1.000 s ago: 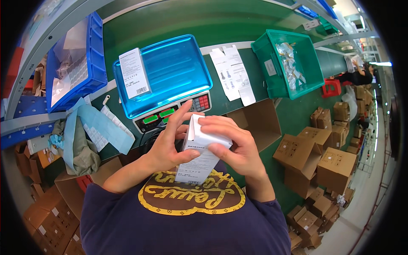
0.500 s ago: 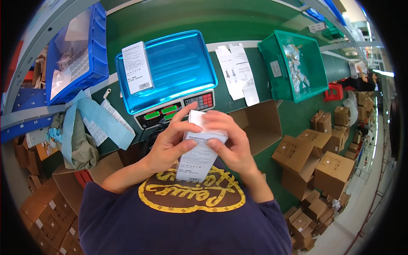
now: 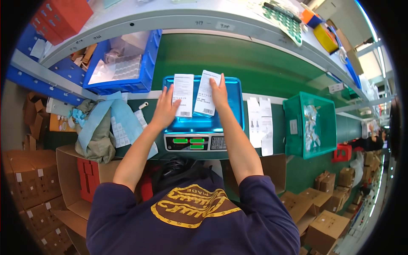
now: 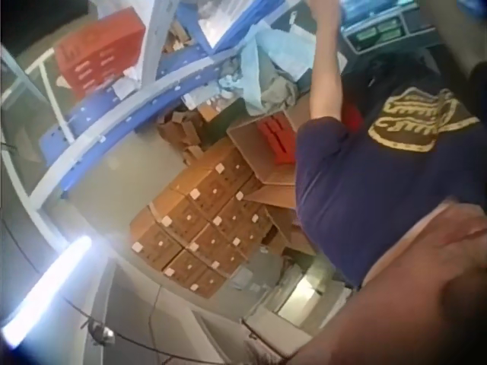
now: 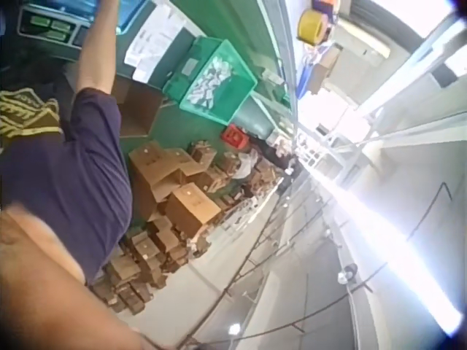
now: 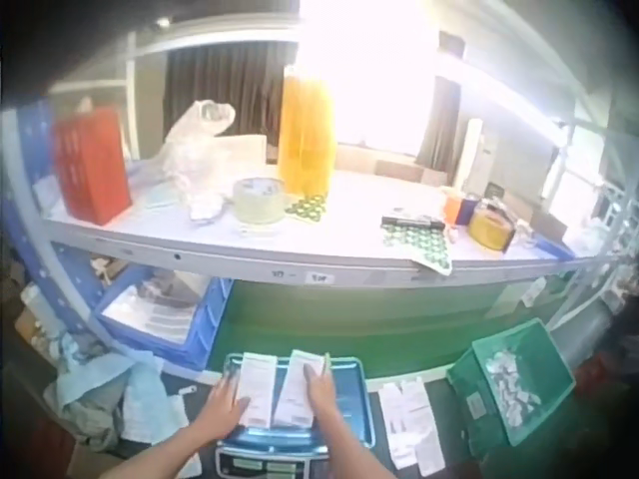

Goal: Taping cardboard boxes, packing small items into them, weighing the packages, and stacking them on a wooden pallet.

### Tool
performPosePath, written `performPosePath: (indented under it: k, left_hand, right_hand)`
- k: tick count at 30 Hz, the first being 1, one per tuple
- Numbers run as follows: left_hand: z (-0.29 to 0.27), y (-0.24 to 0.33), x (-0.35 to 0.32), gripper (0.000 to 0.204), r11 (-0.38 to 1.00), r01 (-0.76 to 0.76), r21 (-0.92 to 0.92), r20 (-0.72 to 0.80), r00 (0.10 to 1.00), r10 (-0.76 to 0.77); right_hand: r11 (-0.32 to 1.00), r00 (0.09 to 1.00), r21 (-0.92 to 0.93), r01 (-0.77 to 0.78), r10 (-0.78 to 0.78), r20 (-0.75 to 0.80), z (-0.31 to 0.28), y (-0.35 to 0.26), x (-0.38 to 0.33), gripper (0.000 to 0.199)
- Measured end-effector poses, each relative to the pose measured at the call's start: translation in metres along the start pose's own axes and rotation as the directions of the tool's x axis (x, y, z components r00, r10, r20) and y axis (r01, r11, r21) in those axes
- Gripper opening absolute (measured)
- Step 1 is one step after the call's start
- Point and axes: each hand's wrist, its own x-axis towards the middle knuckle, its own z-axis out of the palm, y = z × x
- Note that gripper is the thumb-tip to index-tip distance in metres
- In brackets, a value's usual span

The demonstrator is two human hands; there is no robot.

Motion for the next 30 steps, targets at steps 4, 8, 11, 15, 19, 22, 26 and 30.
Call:
performPosePath:
  k: [4,8,11,15,19,22,26,30]
  left_hand:
    - [-0.007,-0.003,-0.010,0.059,0.999,-0.050,0.015,0.063,0.997,0.049]
    - [-0.048,-0.024,-0.019,0.052,0.998,-0.016,0.056,-0.149,0.989,0.024]
    - [-0.128,-0.125,-0.058,0.057,0.799,0.574,-0.179,-0.317,0.735,-0.599]
    - [-0.105,-0.189,-0.073,0.076,0.592,0.780,-0.203,-0.128,0.578,-0.806]
    - [-0.032,-0.142,-0.073,0.086,0.436,0.766,0.472,-0.356,0.618,-0.701]
    - [-0.022,-0.137,-0.081,0.080,0.395,0.678,0.620,-0.381,0.700,-0.604]
    - [-0.051,-0.140,-0.078,0.056,0.570,0.558,0.603,-0.357,0.828,-0.432]
    - [-0.114,-0.124,-0.064,0.032,0.747,0.574,0.335,-0.391,0.806,-0.444]
  right_hand:
    - [0.951,0.999,-0.308,0.028,-0.021,0.026,0.022,0.015,0.008,0.072]
    - [0.986,0.989,-0.136,0.092,-0.106,-0.099,-0.045,0.010,-0.015,0.066]
    - [0.980,0.990,-0.146,0.133,-0.139,-0.031,-0.101,-0.005,-0.088,0.046]
    - [0.979,0.991,-0.192,-0.066,0.042,-0.128,-0.181,0.004,-0.156,0.029]
    - [0.933,0.980,-0.322,-0.161,0.111,-0.167,-0.189,0.005,-0.178,0.026]
    - [0.928,0.986,-0.336,-0.161,0.140,-0.087,-0.166,0.000,-0.188,0.024]
    - [0.940,0.989,-0.310,-0.145,0.140,-0.038,-0.152,-0.002,-0.189,0.021]
    - [0.925,0.989,-0.356,-0.132,0.146,0.014,-0.146,-0.006,-0.175,0.021]
